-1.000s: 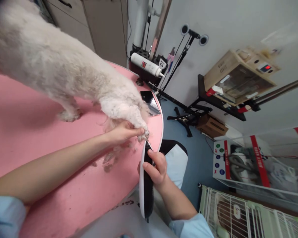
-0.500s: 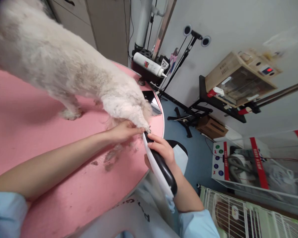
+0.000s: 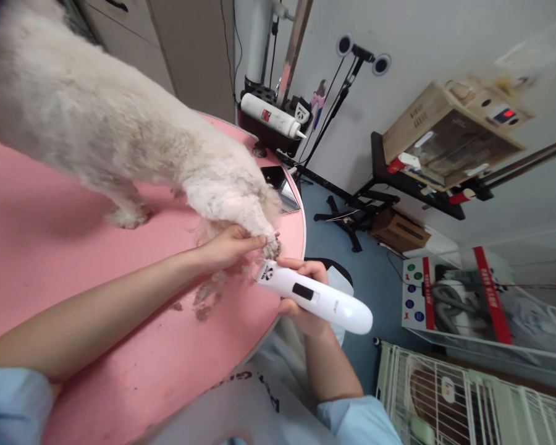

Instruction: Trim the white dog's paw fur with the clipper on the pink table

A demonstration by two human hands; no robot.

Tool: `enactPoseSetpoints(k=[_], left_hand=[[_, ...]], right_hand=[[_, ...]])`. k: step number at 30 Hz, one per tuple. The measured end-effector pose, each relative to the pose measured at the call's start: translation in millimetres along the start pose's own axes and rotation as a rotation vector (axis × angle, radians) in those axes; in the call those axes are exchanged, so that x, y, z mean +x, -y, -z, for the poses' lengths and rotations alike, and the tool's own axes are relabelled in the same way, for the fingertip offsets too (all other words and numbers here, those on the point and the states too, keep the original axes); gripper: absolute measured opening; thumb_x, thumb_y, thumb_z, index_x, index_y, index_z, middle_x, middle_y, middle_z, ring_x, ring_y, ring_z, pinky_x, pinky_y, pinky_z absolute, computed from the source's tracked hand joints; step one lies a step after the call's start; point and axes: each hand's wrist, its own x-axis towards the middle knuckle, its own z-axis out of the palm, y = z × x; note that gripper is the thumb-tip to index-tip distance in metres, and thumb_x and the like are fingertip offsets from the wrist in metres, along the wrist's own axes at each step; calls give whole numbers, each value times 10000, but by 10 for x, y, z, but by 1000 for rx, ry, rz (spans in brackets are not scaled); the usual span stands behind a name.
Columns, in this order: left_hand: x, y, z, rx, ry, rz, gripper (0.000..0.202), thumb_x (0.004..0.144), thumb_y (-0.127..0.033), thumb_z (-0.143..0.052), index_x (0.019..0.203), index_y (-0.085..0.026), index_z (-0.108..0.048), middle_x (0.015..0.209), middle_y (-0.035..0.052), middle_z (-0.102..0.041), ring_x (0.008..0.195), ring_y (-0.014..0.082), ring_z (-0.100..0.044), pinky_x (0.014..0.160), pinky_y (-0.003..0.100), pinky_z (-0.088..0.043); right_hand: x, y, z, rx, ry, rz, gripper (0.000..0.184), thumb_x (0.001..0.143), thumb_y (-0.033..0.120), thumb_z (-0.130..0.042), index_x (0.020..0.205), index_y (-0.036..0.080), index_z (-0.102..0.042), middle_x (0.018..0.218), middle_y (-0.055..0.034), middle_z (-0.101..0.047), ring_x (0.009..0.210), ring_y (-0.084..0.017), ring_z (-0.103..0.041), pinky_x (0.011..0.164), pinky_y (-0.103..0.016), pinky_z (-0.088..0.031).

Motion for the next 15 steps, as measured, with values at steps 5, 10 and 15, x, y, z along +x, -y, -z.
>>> enactPoseSetpoints(k=[5, 10, 15], left_hand=[[-10, 41, -28, -99, -34, -61, 411, 605, -469, -832, 804, -123, -729, 818, 65, -742, 809, 186, -671, 821, 327, -503], [-53, 47, -74, -161, -59, -81, 330, 608, -398, -850, 742, -124, -726, 751, 52, -733, 744, 169, -670, 795, 320, -513], [-55, 55, -131, -190, -81, -109, 322, 601, -393, -850, 709, -119, -721, 724, 59, -728, 695, 167, -660, 716, 300, -512]], right_hand=[[-383, -39, -285, -35, -294, -5, 469, 780, 451, -739, 1112, 281, -455, 1253, -88, -638, 566, -101, -659, 465, -229, -557], [-367, -19, -435, -196, -275, 176, 447, 778, 292, -760, 1044, 294, -400, 1248, -73, -627, 617, -108, -678, 462, -219, -554], [-337, -204, -448, -325, -246, 303, 539, 739, 225, -789, 1096, 291, -392, 1259, -92, -614, 899, -195, -712, 660, -332, -628]])
